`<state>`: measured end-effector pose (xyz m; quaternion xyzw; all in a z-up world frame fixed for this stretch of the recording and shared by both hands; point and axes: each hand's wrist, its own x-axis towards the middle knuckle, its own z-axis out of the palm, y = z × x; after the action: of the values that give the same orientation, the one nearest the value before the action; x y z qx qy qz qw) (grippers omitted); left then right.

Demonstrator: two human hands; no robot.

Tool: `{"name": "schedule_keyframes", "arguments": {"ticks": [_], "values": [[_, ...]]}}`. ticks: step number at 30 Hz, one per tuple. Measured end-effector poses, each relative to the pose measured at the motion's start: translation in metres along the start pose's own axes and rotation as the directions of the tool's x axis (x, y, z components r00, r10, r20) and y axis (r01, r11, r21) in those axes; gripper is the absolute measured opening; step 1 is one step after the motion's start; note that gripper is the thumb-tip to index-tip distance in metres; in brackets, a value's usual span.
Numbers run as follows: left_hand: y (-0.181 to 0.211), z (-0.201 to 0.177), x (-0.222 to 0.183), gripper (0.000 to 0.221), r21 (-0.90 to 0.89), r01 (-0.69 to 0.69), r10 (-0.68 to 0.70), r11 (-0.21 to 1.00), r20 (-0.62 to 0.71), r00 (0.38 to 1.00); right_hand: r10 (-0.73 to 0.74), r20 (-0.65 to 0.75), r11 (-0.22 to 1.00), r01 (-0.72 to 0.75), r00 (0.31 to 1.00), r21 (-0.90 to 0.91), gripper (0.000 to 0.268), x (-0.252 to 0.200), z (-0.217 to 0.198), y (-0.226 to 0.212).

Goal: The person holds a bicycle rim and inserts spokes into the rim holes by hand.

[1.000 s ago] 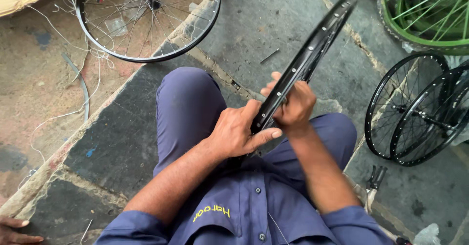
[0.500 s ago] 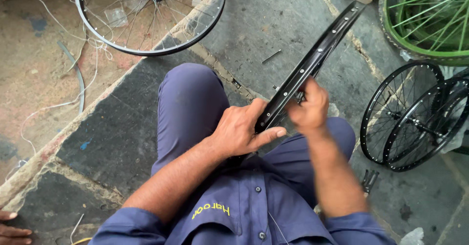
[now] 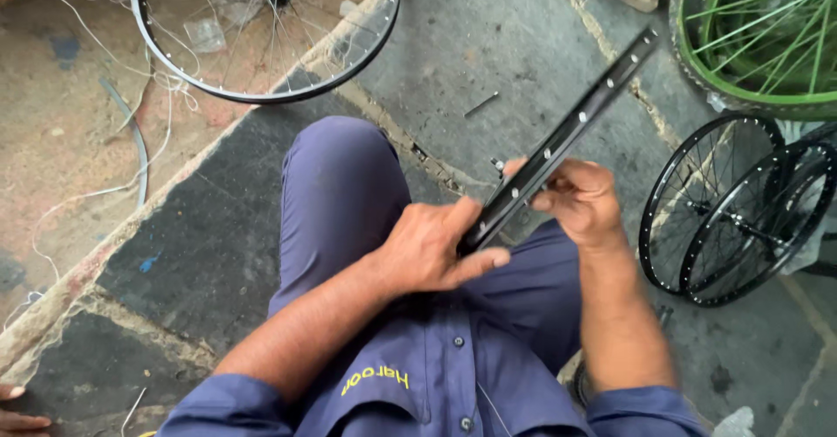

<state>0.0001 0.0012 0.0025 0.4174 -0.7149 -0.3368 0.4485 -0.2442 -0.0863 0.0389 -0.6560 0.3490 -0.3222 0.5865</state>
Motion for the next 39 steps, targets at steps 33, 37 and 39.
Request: {"name": "schedule_keyframes", "arguments": {"ticks": [33, 37, 39], "values": [[-0.001, 0.001, 0.001, 0.050, 0.018, 0.090, -0.090, 0.996, 0.019, 0.996, 0.109, 0.243, 0.991, -0.088, 0.964, -0.098, 0.047, 0.019, 0.011, 0.002], [-0.001, 0.002, 0.002, 0.048, 0.002, 0.109, -0.109, 0.994, 0.006, 0.994, 0.300, 0.378, 0.938, -0.342, 0.876, 0.049, 0.043, 0.037, -0.002, -0.014], [-0.004, 0.001, 0.002, 0.049, 0.009, 0.113, -0.114, 0.994, 0.016, 0.993, 0.167, 0.107, 0.853, -0.089, 0.980, -0.514, 0.030, 0.029, 0.013, -0.018]]}}
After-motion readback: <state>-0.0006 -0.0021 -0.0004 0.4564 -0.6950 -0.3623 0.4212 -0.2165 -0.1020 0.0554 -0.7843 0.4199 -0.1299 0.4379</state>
